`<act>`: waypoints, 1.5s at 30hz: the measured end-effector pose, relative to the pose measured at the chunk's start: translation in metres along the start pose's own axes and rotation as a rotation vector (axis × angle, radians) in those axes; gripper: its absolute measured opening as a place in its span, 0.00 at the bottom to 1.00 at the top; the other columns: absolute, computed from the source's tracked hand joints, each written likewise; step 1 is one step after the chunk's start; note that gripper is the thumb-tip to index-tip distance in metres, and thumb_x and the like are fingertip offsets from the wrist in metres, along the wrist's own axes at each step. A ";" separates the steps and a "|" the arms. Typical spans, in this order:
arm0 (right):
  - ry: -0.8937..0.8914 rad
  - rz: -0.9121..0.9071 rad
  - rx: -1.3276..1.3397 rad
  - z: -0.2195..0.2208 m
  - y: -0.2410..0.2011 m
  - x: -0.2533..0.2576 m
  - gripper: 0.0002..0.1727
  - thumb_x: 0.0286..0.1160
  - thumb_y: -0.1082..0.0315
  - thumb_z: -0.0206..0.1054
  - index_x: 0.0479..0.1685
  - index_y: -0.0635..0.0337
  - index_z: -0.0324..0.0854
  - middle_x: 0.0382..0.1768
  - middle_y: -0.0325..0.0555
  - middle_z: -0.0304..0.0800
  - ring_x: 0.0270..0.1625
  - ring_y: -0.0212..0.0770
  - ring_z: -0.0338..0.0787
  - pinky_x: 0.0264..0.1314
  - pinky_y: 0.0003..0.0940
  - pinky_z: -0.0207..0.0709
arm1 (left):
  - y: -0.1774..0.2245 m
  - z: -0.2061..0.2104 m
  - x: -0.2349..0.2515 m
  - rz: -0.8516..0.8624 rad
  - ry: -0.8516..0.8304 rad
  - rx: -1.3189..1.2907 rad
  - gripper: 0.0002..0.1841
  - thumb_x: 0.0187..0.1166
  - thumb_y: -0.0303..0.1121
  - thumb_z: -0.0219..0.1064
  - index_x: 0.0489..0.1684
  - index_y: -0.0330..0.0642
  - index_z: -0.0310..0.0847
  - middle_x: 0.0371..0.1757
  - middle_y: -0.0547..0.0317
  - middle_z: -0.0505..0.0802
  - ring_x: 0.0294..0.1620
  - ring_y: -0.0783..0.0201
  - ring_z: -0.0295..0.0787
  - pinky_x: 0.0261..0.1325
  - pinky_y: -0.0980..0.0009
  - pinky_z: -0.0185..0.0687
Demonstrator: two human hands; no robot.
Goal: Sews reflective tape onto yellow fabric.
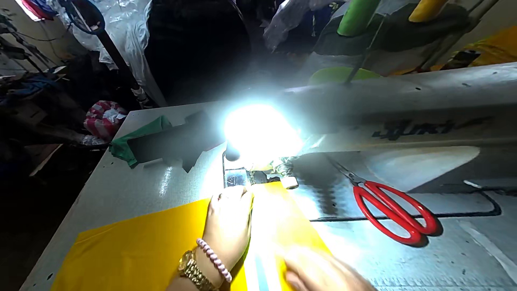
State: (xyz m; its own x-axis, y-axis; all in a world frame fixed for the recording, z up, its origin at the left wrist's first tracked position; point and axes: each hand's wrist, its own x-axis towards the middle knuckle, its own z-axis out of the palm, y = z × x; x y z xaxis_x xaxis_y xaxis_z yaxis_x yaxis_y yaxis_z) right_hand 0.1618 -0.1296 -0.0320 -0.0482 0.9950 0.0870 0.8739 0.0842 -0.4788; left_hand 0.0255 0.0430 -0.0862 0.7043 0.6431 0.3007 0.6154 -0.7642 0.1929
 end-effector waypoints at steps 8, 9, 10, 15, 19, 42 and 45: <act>0.113 -0.071 -0.363 0.034 0.065 0.091 0.28 0.89 0.57 0.43 0.80 0.50 0.78 0.80 0.43 0.80 0.84 0.49 0.77 0.86 0.59 0.64 | -0.022 0.002 -0.007 0.048 -0.078 -0.056 0.23 0.88 0.44 0.50 0.74 0.55 0.83 0.72 0.62 0.89 0.75 0.57 0.83 0.73 0.49 0.78; 0.129 -0.072 -0.365 0.036 0.066 0.092 0.27 0.90 0.57 0.44 0.80 0.50 0.78 0.80 0.42 0.81 0.84 0.49 0.77 0.86 0.59 0.63 | -0.024 0.001 -0.004 0.041 -0.098 -0.064 0.23 0.88 0.44 0.50 0.75 0.55 0.83 0.72 0.62 0.88 0.75 0.56 0.83 0.74 0.48 0.77; 0.145 -0.066 -0.362 0.038 0.067 0.092 0.27 0.90 0.56 0.43 0.80 0.48 0.79 0.80 0.40 0.80 0.84 0.48 0.77 0.86 0.59 0.62 | -0.025 0.002 -0.003 0.041 -0.106 -0.072 0.23 0.88 0.44 0.50 0.75 0.55 0.83 0.72 0.62 0.88 0.75 0.56 0.82 0.74 0.48 0.77; 0.307 0.014 -0.162 0.043 0.077 0.088 0.25 0.86 0.55 0.47 0.67 0.44 0.89 0.68 0.36 0.91 0.78 0.44 0.83 0.85 0.56 0.67 | -0.024 0.003 -0.007 0.034 -0.116 -0.085 0.23 0.88 0.45 0.50 0.74 0.57 0.83 0.72 0.64 0.88 0.76 0.58 0.82 0.75 0.49 0.75; 0.352 0.160 -0.187 0.034 0.079 0.099 0.20 0.80 0.50 0.57 0.56 0.43 0.92 0.56 0.37 0.95 0.65 0.44 0.89 0.70 0.48 0.80 | -0.022 0.002 -0.008 0.032 -0.109 -0.085 0.23 0.87 0.45 0.51 0.74 0.57 0.83 0.72 0.66 0.88 0.76 0.59 0.82 0.75 0.49 0.75; 0.332 -0.066 -0.272 0.047 0.071 0.075 0.23 0.84 0.57 0.50 0.58 0.46 0.93 0.61 0.38 0.94 0.64 0.45 0.91 0.68 0.49 0.80 | -0.021 0.002 0.000 0.022 -0.169 -0.069 0.24 0.87 0.46 0.50 0.77 0.58 0.80 0.76 0.68 0.85 0.81 0.59 0.77 0.78 0.48 0.71; 0.349 -0.062 -0.256 0.047 0.072 0.078 0.22 0.83 0.57 0.50 0.56 0.46 0.93 0.59 0.38 0.94 0.65 0.45 0.90 0.68 0.50 0.80 | -0.022 0.005 -0.001 0.042 -0.093 -0.070 0.22 0.86 0.45 0.52 0.74 0.58 0.83 0.72 0.67 0.87 0.77 0.59 0.79 0.75 0.49 0.75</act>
State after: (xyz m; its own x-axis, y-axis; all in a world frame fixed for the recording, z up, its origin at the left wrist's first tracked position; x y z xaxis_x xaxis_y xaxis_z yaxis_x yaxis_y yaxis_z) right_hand 0.1983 -0.0433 -0.1010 0.0236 0.9074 0.4195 0.9682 0.0837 -0.2356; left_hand 0.0134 0.0595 -0.0952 0.7605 0.6099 0.2228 0.5608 -0.7899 0.2480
